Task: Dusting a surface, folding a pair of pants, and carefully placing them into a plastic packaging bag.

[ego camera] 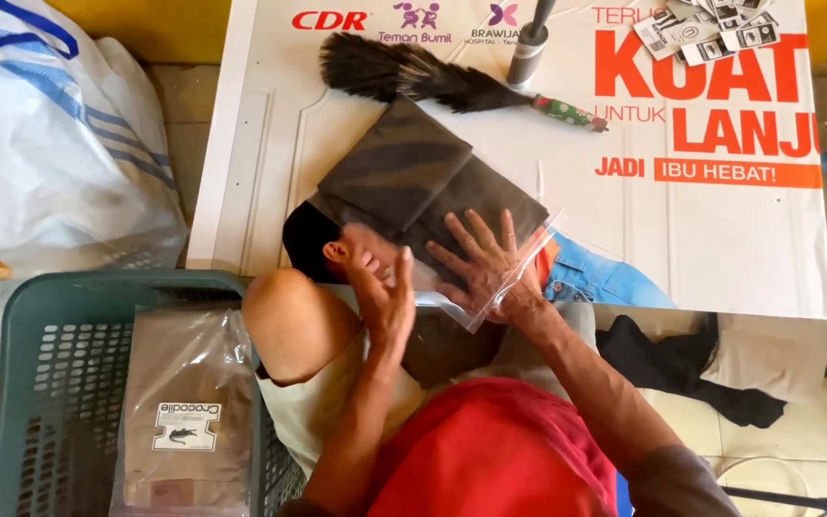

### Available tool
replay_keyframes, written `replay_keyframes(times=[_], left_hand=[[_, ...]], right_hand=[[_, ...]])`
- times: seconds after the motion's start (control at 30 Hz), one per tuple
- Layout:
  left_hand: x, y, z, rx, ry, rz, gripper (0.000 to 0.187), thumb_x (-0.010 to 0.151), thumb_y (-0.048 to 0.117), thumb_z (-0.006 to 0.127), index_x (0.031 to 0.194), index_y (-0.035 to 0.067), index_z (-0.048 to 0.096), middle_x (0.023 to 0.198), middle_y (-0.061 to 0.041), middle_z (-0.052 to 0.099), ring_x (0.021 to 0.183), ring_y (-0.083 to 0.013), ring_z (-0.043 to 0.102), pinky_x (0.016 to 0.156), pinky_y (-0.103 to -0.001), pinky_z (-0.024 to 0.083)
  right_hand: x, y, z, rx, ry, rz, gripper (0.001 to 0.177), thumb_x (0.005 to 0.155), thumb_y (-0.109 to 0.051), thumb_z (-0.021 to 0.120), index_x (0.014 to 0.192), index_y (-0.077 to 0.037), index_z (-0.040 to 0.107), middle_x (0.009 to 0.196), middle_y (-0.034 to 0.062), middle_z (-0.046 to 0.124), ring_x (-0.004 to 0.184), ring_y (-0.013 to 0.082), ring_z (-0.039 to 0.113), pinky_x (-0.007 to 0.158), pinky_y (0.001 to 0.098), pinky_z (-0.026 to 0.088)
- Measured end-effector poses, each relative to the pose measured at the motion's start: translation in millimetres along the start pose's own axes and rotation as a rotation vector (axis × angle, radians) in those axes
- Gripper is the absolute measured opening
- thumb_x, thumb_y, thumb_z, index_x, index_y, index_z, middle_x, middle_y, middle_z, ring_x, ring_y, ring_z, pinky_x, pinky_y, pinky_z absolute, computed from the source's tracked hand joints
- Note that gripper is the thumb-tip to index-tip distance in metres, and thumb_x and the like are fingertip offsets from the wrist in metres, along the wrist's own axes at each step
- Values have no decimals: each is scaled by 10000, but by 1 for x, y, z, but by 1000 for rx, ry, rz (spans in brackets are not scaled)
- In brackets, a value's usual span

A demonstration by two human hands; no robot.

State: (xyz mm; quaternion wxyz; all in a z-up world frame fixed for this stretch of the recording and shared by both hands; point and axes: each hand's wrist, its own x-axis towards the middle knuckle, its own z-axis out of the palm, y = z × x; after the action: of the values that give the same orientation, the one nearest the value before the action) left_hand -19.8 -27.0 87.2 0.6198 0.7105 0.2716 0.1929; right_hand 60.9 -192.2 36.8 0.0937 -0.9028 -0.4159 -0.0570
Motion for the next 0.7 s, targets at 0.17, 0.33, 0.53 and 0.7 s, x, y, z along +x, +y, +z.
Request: replay_keyframes(times=[0.17,0.33,0.53,0.7], left_hand=[[19,10,3,-390,-4,-399,1026,927,269,763,1561,-83,37,1506,-473,175,1378,-578,385,1041,-671,444],[28,-81,25,-273,60,-394,740,961,327,749,1505,74,317,1320,-220,463,1029,-263,597,731,-359,588],[20,-23,16,-443,87,-265,828,894,172,788,1564,90,309,1425,-247,359,1144,-295,509,763,-374,562],[18,71,10,-360,-195,187,738,928,77,667,1548,-64,294,788,-39,551,615,-125,549,589,-225,485]], right_hand=[[1,-2,-4,10,11,7,618,957,-683,399,1494,-389,484,1638,127,351,1516,383,297,1179,723,72],[0,0,-1,11,62,-2,620,975,-673,404,1513,-371,465,1627,137,359,1518,382,288,1179,709,76],[-1,-5,-2,119,7,19,632,984,-690,346,1495,-345,487,1625,112,371,1516,349,297,1192,702,75],[5,-34,-23,1054,165,101,623,1042,-541,357,1538,-171,432,1635,88,387,1566,277,263,1264,623,-39]])
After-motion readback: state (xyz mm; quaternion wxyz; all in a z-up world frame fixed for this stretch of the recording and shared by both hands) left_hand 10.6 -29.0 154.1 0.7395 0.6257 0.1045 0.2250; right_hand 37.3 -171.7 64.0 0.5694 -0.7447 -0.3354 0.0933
